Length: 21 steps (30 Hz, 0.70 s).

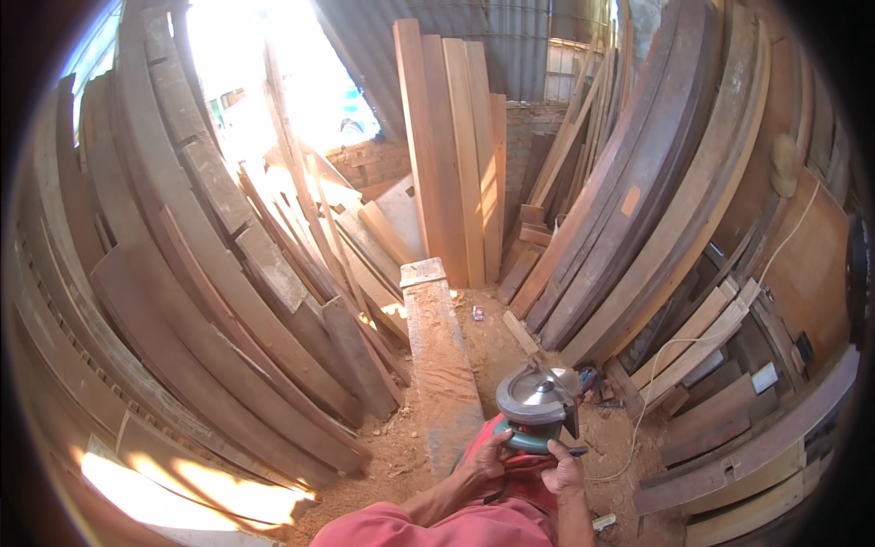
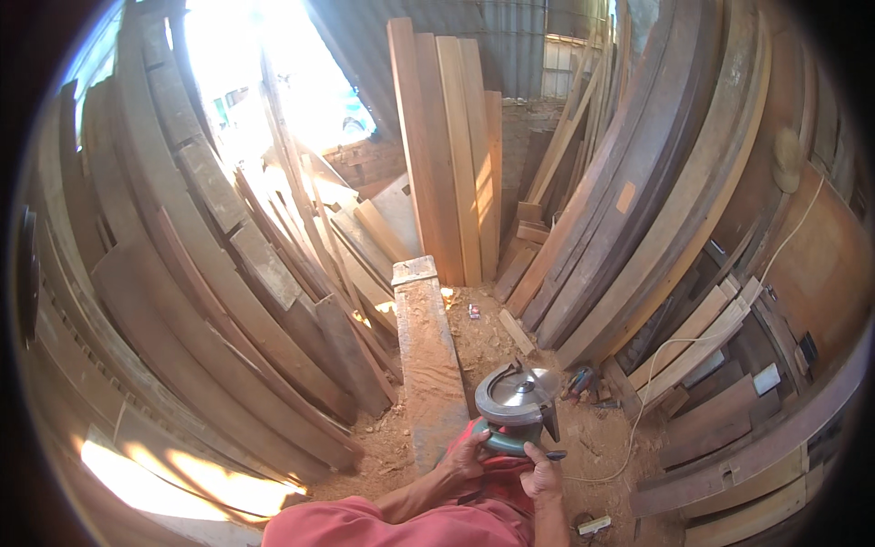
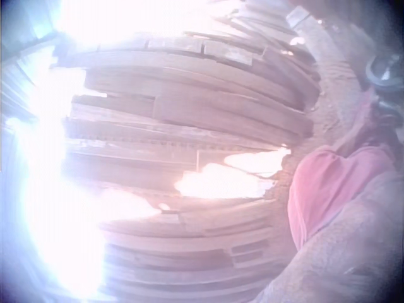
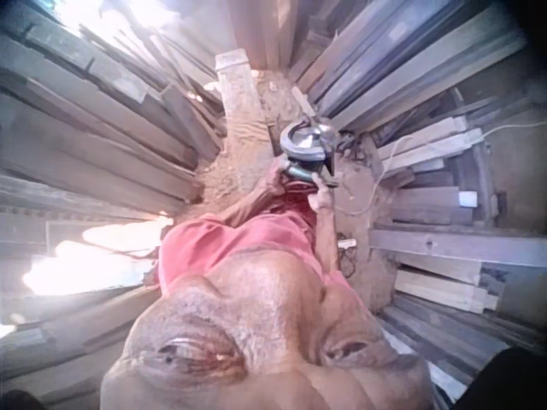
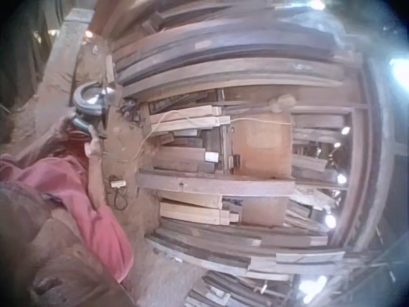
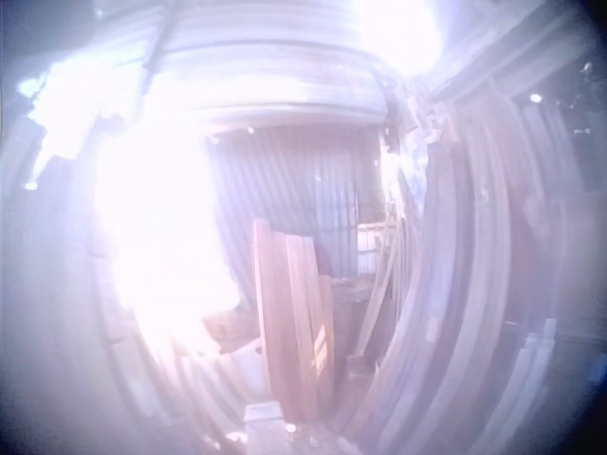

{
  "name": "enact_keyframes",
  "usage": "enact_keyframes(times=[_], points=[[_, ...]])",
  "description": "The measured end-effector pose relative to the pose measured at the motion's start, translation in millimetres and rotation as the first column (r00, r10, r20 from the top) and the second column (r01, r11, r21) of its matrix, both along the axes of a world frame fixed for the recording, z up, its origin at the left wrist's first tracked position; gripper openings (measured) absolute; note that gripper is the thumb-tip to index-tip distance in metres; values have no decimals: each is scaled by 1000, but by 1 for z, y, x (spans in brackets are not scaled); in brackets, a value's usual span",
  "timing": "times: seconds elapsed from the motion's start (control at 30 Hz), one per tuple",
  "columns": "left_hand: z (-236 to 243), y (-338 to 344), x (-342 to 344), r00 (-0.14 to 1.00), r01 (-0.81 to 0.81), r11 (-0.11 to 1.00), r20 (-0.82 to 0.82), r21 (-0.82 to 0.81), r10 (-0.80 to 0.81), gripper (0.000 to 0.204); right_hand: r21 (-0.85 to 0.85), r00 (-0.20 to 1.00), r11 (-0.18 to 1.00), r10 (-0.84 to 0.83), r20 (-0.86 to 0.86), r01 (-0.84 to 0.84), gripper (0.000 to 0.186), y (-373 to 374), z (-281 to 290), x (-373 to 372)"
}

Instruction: The person picks up a handheld circular saw, uses pliers to adjust a component on the blade housing, and then carries the saw and a piece of lumber through the workshop.

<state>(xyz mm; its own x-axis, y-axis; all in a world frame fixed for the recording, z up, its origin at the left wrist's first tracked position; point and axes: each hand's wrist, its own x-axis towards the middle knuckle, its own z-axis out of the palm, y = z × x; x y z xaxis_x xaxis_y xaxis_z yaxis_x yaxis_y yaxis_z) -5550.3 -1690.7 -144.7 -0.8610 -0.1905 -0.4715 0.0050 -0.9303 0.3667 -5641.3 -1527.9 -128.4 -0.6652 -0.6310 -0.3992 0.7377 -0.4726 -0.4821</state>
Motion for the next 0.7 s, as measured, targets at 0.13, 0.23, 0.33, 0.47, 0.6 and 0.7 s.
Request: enact_keyframes(times=[0.13,0.23,0.33,0.47,0.6,0.7], points=[[2,-31,1,986,77,997,-147,-31,-80,45,-142,984,977,143,-105,-157,37,-26,42,8],[-17,-49,4,974,33,992,-217,-122,-60,50,-169,970,959,206,-126,-226,46,-38,24,12],[-22,-52,26,975,31,996,-216,-80,-48,57,-189,961,942,269,-72,-278,50,-43,0,19],[-25,-46,50,964,79,994,-260,76,-57,68,-140,976,967,216,2,-213,44,-42,-35,26],[-11,-43,56,972,88,987,-227,132,-56,65,-139,979,971,201,29,-195,39,-50,15,39],[-13,-45,47,977,109,985,-196,134,-81,64,-156,978,970,197,65,-185,39,-42,-12,24]])
